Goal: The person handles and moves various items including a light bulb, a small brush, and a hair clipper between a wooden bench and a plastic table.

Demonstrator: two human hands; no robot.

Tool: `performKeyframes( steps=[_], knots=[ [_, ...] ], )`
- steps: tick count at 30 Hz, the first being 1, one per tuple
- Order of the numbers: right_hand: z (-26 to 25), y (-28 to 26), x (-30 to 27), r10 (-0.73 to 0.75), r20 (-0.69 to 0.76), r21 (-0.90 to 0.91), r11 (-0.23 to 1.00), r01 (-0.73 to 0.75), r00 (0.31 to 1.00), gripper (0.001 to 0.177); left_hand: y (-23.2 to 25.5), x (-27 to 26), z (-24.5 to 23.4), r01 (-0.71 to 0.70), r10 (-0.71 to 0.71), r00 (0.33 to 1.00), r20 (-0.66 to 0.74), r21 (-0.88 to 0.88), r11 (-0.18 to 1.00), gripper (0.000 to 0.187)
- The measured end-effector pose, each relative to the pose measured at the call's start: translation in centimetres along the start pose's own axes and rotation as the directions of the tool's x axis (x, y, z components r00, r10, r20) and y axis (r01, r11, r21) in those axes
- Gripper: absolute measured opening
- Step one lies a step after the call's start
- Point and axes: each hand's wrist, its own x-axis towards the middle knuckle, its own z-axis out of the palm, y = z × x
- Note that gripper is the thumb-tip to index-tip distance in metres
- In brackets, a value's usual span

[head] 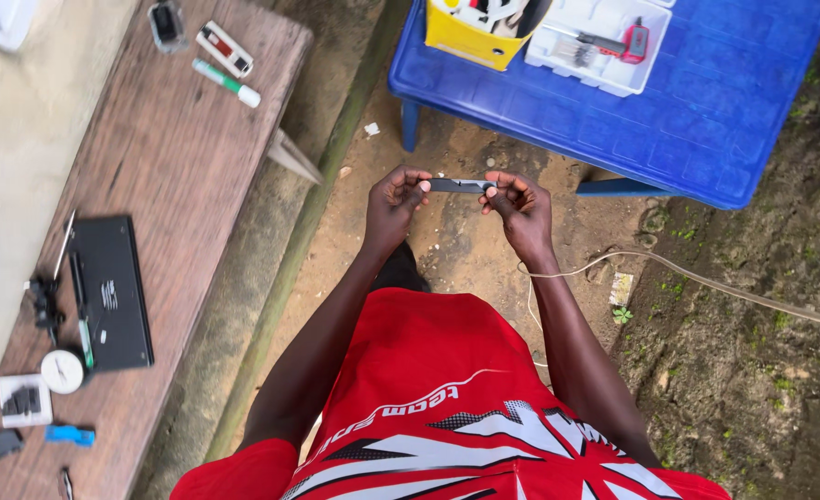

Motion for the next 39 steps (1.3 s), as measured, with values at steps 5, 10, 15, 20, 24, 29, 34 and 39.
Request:
performKeyframes(
  steps=[5, 10, 15, 20, 24, 29, 34, 39],
  knots=[
    [-1.0, -0.9, 4.6, 0.046, -0.075, 0.052, 0.998, -0.042, 0.996, 0.025, 0.4, 6.7, 0.6, -0.008, 0.008, 0.999, 0.044, -0.008, 1.000, 0.015],
    [-0.8, -2.3, 10.2, 0.026, -0.098, 0.168, 0.986, -0.009, 0.995, 0.024, 0.8, 13.2, -0.2, 0.017, -0.016, 0.998, 0.056, -0.025, 1.000, 0.018],
    [0.0, -3.3, 14.0, 0.103, -0.070, 0.154, 0.984, -0.091, 0.992, 0.024, 2.1, 17.5, -1.1, 0.003, -0.001, 0.998, 0.065, -0.017, 1.000, 0.019],
    [-0.9, -3.9, 17.3, 0.087, -0.123, 0.051, 0.995, -0.081, 0.989, 0.022, 4.1, 20.3, 0.2, 0.022, -0.022, 0.999, 0.024, 0.003, 1.000, 0.032],
    [-3.8, -3.5, 20.7, 0.019, -0.249, -0.007, 1.000, -0.022, 0.968, 0.022, 2.8, 22.3, 1.3, 0.054, -0.054, 0.999, -0.003, 0.007, 0.999, 0.034],
    [-8.4, -3.9, 26.1, -0.105, -0.337, -0.141, 0.988, 0.060, 0.936, 0.019, 0.0, 24.5, 3.5, 0.113, -0.111, 0.993, -0.027, 0.106, 0.988, 0.027],
    [-11.6, -4.8, 31.4, -0.284, -0.256, -0.424, 0.892, 0.157, 0.924, 0.020, -1.6, 26.9, 8.2, 0.109, -0.096, 0.990, -0.101, 0.143, 0.984, 0.025],
    [-14.2, -4.3, 35.4, -0.437, -0.013, -0.609, 0.717, 0.340, 0.899, 0.019, -2.2, 27.9, 12.9, 0.101, -0.085, 0.983, -0.164, 0.096, 0.990, 0.023]
  ],
)
